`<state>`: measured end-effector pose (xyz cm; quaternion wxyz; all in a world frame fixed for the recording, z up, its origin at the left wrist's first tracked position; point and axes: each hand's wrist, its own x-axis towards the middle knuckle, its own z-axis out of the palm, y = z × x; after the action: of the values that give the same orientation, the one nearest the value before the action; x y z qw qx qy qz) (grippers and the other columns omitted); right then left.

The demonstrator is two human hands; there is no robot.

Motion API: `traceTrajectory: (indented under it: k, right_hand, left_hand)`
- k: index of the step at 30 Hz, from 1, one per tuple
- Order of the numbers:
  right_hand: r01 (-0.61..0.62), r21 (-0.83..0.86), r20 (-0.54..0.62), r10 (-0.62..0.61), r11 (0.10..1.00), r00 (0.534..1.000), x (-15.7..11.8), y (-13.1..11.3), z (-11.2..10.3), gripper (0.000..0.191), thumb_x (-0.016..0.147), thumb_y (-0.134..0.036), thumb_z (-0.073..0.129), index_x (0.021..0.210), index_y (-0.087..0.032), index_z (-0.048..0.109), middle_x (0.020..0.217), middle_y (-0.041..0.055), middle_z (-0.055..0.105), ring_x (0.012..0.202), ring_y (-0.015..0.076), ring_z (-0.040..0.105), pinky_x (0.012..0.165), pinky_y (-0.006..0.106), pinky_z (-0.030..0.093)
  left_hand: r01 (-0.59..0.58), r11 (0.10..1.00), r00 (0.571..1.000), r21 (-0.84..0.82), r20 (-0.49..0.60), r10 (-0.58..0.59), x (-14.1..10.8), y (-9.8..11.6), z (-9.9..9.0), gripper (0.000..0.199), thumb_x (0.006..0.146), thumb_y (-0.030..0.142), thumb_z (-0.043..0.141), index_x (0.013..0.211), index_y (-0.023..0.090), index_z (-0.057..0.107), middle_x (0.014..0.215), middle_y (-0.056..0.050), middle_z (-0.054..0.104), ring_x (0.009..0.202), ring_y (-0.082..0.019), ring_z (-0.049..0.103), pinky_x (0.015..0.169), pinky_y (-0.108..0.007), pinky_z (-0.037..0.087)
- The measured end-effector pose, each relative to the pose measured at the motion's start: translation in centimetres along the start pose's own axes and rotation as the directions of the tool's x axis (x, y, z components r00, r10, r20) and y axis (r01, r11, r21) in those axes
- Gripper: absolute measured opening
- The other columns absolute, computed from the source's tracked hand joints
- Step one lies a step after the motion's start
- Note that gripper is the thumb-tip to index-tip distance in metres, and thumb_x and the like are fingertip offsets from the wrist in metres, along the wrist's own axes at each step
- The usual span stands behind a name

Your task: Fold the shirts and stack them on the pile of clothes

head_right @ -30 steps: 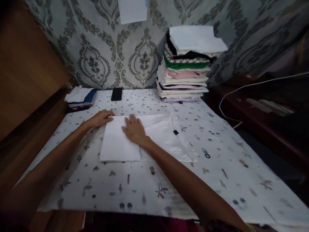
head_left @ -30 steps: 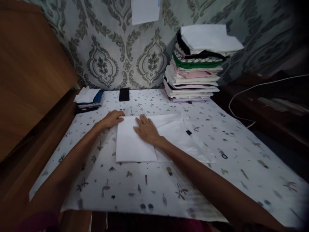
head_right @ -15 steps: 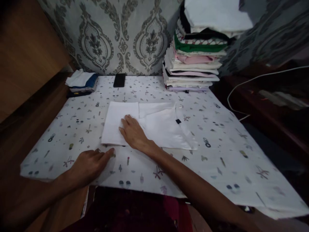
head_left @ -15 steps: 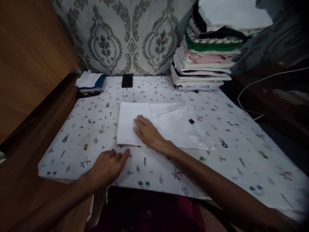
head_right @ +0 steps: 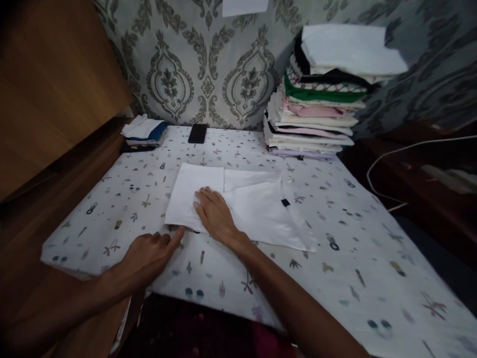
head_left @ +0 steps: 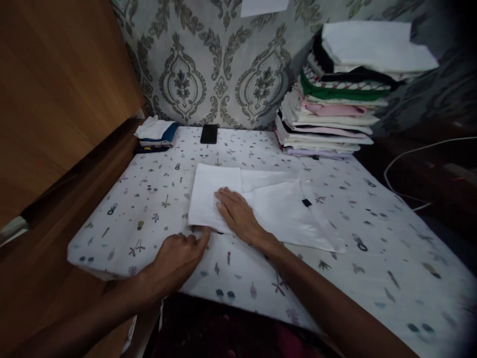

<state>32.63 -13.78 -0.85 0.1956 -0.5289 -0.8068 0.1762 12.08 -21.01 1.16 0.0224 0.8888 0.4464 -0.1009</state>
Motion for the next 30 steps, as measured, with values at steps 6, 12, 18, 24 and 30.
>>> traceTrajectory:
  k: [6,12,18,24,30]
  right_hand:
    - [0.012,-0.019,-0.016,-0.013,1.0,1.0,0.0,0.2,0.2,0.054,0.104,-0.038,0.026,0.142,-0.011,0.053,0.152,0.0138,0.049,0.148,0.024,0.033,0.122,0.046,0.024]
    - [0.029,-0.027,-0.022,-0.03,0.999,0.999,0.0,0.6,0.4,0.056,0.105,-0.039,0.024,0.142,-0.009,0.053,0.151,0.0153,0.049,0.148,0.0256,0.033,0.122,0.048,0.026]
    - [0.043,-0.068,-0.039,-0.046,0.997,0.998,0.0,0.7,0.6,0.053,0.104,-0.039,0.026,0.141,-0.013,0.054,0.15,0.0135,0.05,0.147,0.0243,0.035,0.121,0.048,0.028]
    - [0.04,-0.173,0.01,-0.039,0.984,0.999,-0.2,0.4,0.6,0.053,0.104,-0.038,0.029,0.145,-0.01,0.049,0.157,0.0134,0.042,0.15,0.0259,0.028,0.122,0.046,0.026]
    - [0.026,-0.212,0.021,-0.022,0.977,1.0,-0.1,0.0,0.5,0.051,0.104,-0.036,0.034,0.146,-0.011,0.047,0.157,0.0138,0.04,0.15,0.027,0.027,0.122,0.046,0.025]
  left_hand:
    - [0.019,0.999,0.999,0.035,-0.036,-0.017,-0.2,0.0,0.1,0.078,0.081,0.005,0.049,0.155,0.02,0.03,0.075,-0.009,0.069,0.06,-0.022,0.062,0.051,-0.031,0.041]
    - [0.07,0.991,0.992,0.112,0.097,-0.081,-0.1,0.8,-1.6,0.076,0.083,0.0,0.045,0.155,0.016,0.029,0.087,-0.011,0.073,0.069,-0.024,0.069,0.057,-0.031,0.049]
    - [0.17,0.981,0.982,0.094,0.072,-0.177,0.9,1.0,-2.3,0.052,0.09,0.002,0.034,0.138,0.014,0.051,0.081,-0.014,0.073,0.067,-0.026,0.07,0.058,-0.033,0.05]
    - [0.275,0.961,0.96,0.038,0.044,-0.277,-0.4,-0.7,-1.8,0.03,0.092,0.006,0.041,0.11,0.012,0.063,0.07,-0.014,0.07,0.066,-0.026,0.069,0.061,-0.032,0.049]
    - [0.238,0.971,0.971,0.007,-0.011,-0.238,-1.7,-1.3,-0.9,0.028,0.093,0.012,0.043,0.111,0.013,0.065,0.066,-0.012,0.067,0.062,-0.024,0.067,0.059,-0.031,0.049]
